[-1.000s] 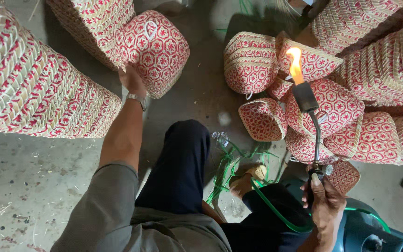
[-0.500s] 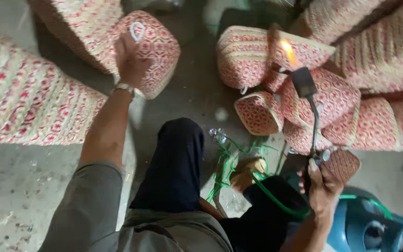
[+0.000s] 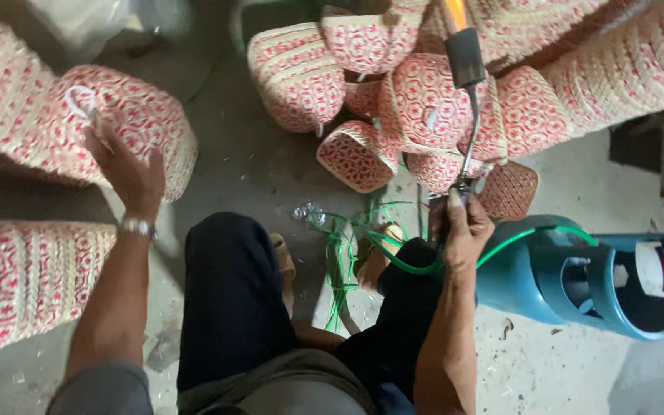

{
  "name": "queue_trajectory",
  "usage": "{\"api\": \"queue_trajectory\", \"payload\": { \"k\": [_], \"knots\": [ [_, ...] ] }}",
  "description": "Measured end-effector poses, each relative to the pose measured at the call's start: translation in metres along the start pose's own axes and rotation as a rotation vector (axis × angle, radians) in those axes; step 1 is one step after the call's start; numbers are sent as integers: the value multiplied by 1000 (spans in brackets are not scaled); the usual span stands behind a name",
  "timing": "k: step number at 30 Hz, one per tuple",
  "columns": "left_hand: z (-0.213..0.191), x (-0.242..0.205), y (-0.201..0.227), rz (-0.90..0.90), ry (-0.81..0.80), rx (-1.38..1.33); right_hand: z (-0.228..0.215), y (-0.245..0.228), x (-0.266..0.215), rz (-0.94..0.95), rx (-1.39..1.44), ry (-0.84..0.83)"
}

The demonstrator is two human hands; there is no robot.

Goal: The person uses a handheld blowtorch to apply flame to the surface of woven baskets. They rotate each basket to treat different sides and then place it down before picking up another one.

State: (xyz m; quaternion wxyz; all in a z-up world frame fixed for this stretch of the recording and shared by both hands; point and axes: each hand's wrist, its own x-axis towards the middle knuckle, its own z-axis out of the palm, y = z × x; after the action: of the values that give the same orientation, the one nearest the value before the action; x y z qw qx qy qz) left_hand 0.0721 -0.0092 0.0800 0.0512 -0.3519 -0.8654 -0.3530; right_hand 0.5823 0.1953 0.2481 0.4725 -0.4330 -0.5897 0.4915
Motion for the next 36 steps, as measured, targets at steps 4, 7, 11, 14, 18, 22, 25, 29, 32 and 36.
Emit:
{"api": "queue_trajectory", "payload": {
  "k": [4, 7, 11, 14, 18, 22, 25, 29, 32, 36],
  "knots": [
    [-21, -38, 84, -78, -370, -297, -4, 5, -1, 24, 7, 70],
    [-37, -84, 142, 56, -566, -349, -9, 11, 4, 21, 1, 88],
    [-33, -104, 178, 400, -682, 384, -15, 18, 9, 39, -9, 107],
    [-26, -92, 168, 259, -723, 307, -21, 20, 6, 29, -19, 114],
    [-18, -81, 148, 163, -715, 326, -29, 22, 4, 21, -82, 144],
    [-9, -79, 137, 133, -763, 419, -36, 29, 4, 2, -90, 159],
    [-2, -79, 132, 112, -751, 430, -38, 31, 6, -37, -61, 158],
    [3, -76, 124, 88, -752, 397, -34, 30, 8, -45, 2, 158],
    [6, -77, 122, 105, -752, 433, -31, 27, 9, -29, 12, 171],
    [6, -75, 119, 94, -766, 446, -28, 22, 9, -59, -3, 172]
  ]
}}
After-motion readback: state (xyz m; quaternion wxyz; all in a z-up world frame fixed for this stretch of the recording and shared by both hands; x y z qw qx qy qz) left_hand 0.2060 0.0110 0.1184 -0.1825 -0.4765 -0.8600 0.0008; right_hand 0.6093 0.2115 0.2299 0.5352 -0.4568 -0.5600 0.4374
